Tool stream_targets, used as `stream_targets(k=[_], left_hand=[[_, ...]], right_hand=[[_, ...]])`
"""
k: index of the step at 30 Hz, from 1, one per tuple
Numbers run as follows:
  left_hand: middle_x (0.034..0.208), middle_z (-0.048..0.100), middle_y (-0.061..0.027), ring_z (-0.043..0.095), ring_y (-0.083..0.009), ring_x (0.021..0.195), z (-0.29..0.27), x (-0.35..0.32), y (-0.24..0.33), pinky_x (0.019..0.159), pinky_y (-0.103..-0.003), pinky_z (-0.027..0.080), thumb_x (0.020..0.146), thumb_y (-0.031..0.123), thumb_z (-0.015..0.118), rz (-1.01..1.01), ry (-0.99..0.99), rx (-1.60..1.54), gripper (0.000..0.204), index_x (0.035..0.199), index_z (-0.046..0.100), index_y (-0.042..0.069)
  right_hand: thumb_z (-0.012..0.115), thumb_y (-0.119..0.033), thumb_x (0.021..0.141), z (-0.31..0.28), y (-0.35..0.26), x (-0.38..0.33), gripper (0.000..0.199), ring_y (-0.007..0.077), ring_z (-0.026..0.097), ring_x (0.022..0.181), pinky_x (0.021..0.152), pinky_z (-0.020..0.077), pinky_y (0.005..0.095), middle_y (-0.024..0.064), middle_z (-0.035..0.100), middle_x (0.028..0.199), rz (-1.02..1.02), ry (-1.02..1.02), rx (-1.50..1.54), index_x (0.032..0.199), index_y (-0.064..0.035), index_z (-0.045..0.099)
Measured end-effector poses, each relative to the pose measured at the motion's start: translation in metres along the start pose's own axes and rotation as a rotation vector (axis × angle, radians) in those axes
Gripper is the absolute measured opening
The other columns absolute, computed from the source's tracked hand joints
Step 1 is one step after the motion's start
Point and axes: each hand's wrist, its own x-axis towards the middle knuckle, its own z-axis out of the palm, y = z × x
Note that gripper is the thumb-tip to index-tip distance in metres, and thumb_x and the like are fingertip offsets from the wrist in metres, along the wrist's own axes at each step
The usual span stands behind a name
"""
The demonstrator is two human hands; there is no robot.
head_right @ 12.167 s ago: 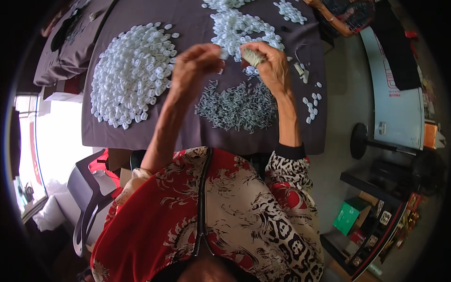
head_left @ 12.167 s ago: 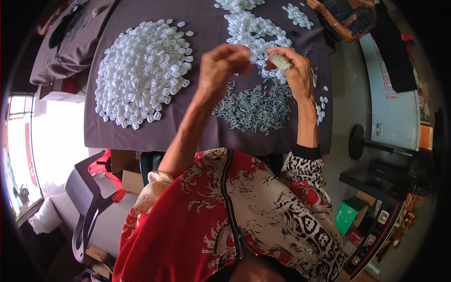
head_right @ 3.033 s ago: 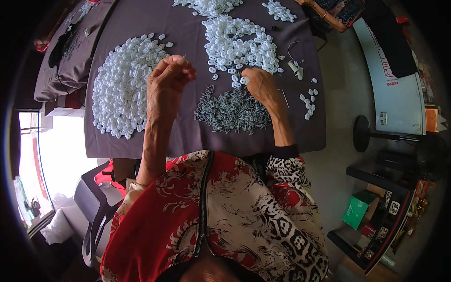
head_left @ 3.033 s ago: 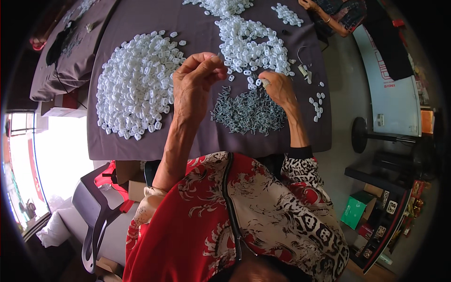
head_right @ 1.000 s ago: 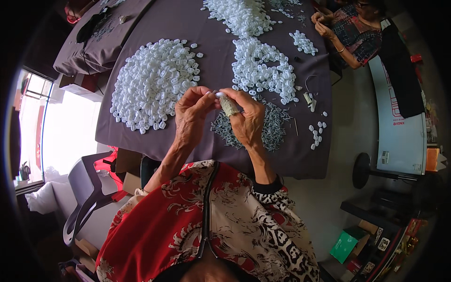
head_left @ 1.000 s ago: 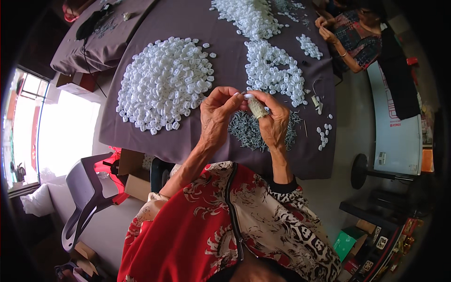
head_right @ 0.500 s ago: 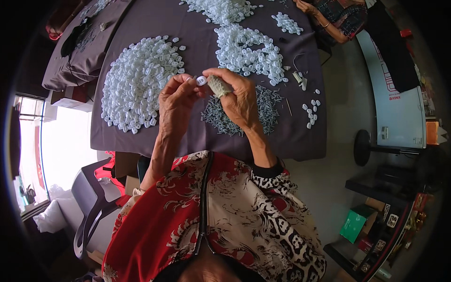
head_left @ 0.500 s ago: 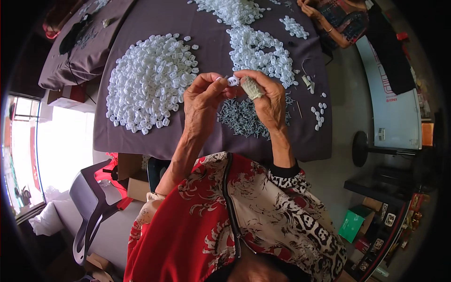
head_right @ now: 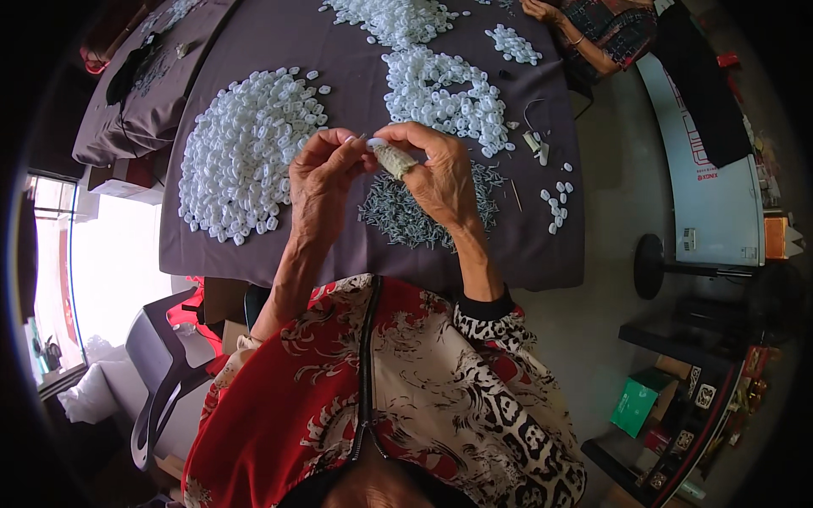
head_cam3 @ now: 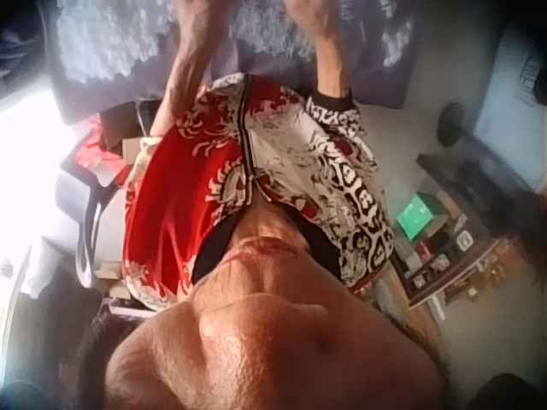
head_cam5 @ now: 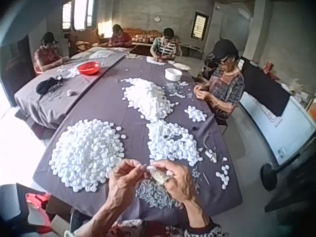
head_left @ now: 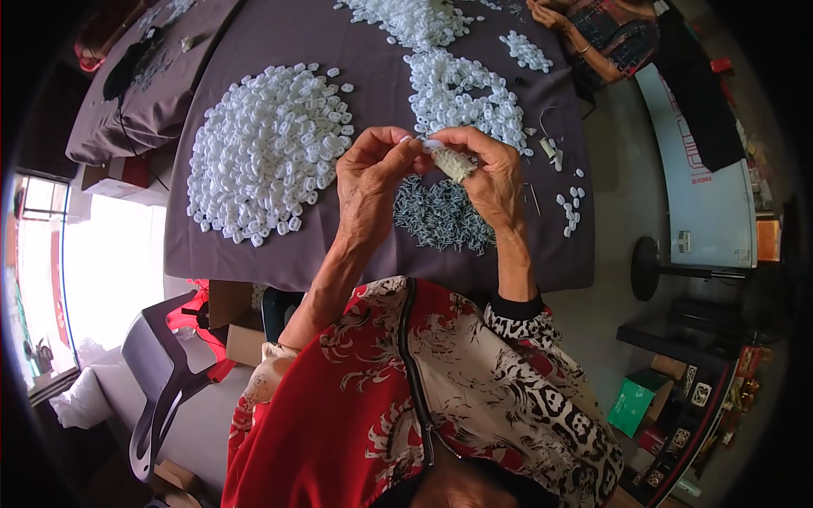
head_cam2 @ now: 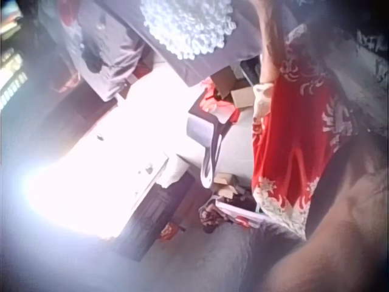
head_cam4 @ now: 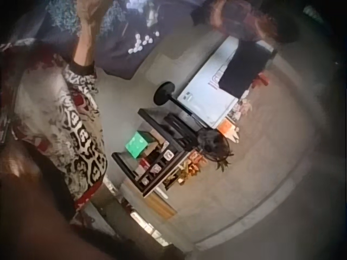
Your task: The person assembles plastic components by inserting pins into white plastic clips by hand and placing the assembled clips onto the table.
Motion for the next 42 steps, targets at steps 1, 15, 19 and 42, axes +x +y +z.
stream_targets(k=[1,15,19,42], left_hand=[[0.075,0.059,-0.0065,0.057,-0.0119,0.066,0.0,0.002,0.0,0.065,-0.024,0.047,0.08,0.006,0.059,-0.001,-0.001,0.0,0.009,0.084,0.054,-0.001],[0.077,0.06,-0.0069,0.06,-0.0155,0.073,0.025,0.019,-0.003,0.065,-0.028,0.048,0.081,0.008,0.058,-0.073,-0.044,-0.117,0.007,0.085,0.056,0.003],[0.078,0.061,-0.0078,0.059,-0.0143,0.071,0.033,0.025,0.002,0.066,-0.027,0.047,0.08,0.006,0.059,-0.01,-0.048,-0.078,0.007,0.085,0.056,0.002],[0.071,0.062,-0.005,0.054,-0.0088,0.062,0.049,0.029,0.012,0.06,-0.021,0.043,0.074,0.006,0.063,0.029,0.025,-0.018,0.01,0.081,0.058,0.0]], right_hand=[[0.055,0.001,0.076,-0.002,0.001,0.0,0.018,0.01,0.06,0.073,0.069,0.0475,0.0211,0.0051,0.063,0.079,0.001,0.001,0.0,0.093,-0.0005,0.061],[0.059,-0.005,0.076,-0.018,-0.004,0.022,0.014,0.0081,0.056,0.074,0.072,0.0419,0.0206,0.0038,0.063,0.079,0.045,0.205,0.144,0.087,0.0009,0.064],[0.058,-0.007,0.075,-0.022,-0.009,0.032,0.015,0.009,0.056,0.073,0.072,0.0421,0.0221,0.005,0.063,0.079,0.036,0.195,0.141,0.087,0.0011,0.064],[0.059,-0.004,0.076,-0.027,-0.025,0.041,0.014,0.009,0.055,0.073,0.07,0.0408,0.0204,0.0057,0.062,0.08,-0.014,0.187,0.161,0.087,0.0033,0.062]])
